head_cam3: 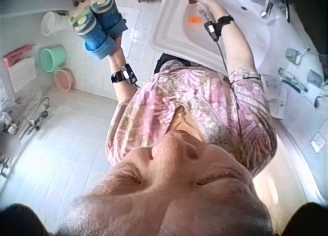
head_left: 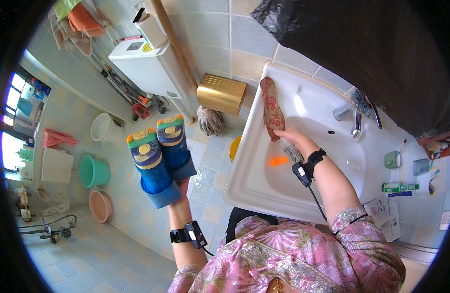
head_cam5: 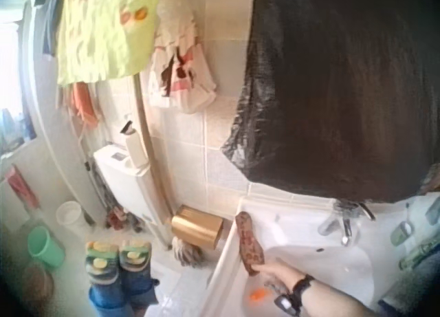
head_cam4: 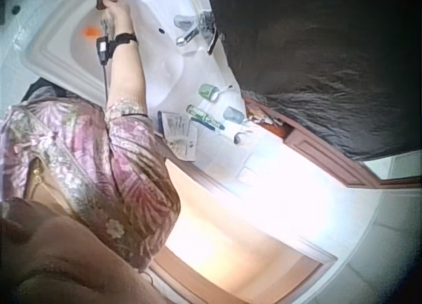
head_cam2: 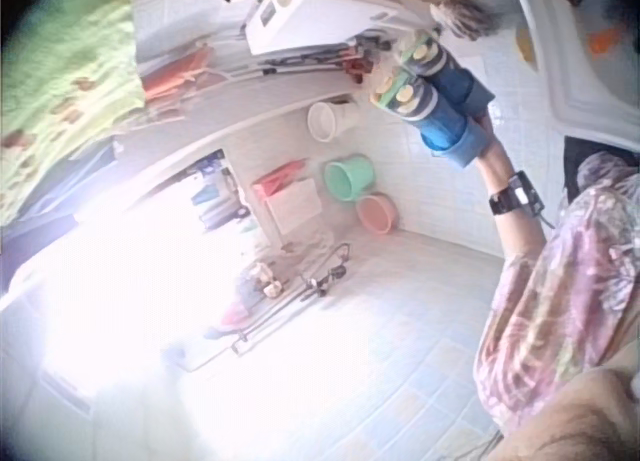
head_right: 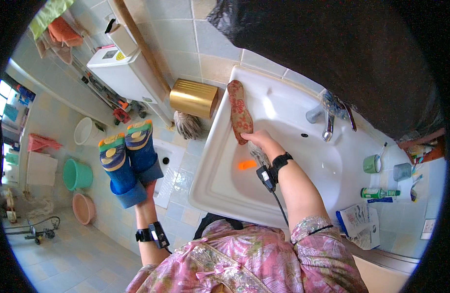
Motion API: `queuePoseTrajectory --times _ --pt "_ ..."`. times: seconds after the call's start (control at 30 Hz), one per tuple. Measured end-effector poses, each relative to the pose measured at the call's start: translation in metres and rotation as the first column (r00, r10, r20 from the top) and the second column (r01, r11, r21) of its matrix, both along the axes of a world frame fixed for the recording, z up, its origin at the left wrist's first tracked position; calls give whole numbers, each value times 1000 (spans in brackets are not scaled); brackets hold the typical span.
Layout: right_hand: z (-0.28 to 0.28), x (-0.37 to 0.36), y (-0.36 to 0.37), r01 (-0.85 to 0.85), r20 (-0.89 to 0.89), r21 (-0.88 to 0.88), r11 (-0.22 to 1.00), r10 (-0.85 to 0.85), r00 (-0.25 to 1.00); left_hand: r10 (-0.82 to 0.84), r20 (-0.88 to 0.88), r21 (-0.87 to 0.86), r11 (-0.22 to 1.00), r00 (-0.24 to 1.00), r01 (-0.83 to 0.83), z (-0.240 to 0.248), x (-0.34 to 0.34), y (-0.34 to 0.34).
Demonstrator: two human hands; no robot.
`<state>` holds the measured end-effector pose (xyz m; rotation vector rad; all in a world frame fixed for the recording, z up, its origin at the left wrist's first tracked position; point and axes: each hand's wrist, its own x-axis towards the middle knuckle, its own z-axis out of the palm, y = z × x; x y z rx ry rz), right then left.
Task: The person rinses blue rain boots under a faucet, scrubs them with a brush, and wipes the boots and the sink with a cloth.
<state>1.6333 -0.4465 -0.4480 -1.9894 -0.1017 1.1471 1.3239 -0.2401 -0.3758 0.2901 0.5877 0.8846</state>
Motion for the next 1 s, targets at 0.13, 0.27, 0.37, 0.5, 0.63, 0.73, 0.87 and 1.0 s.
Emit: queuePoseTrajectory --times 0.13,0.27,0.37,0.5,0.63,0.73,0.87,1.0 --pt "-11 0 -5 173 -143 68 983 -162 976 -97 -19 25 995 995 98 -25 -28 29" --pt "73 4 -15 109 95 349 931 -151 984 -184 -156 -59 983 970 177 -98 -85 57" --pt "134 4 -33 159 94 523 837 -242 966 -129 -499 -207 978 857 26 -143 -109 58" --pt "115 21 -85 124 314 219 968 -190 930 -165 -797 -209 978 581 -9 -166 -107 42" --pt "87 29 -137 21 568 4 1000 -20 823 -87 -990 -130 881 -113 454 -215 -135 27" --pt "117 4 -147 312 247 411 857 -434 866 51 -929 -195 773 -366 603 -211 -165 16" --pt "127 0 -186 171 637 -22 985 -118 762 273 -849 -222 591 -452 775 -165 -130 -15" --pt "127 -33 -245 281 419 327 902 -405 812 245 -789 -436 423 -564 794 -164 -137 -35"
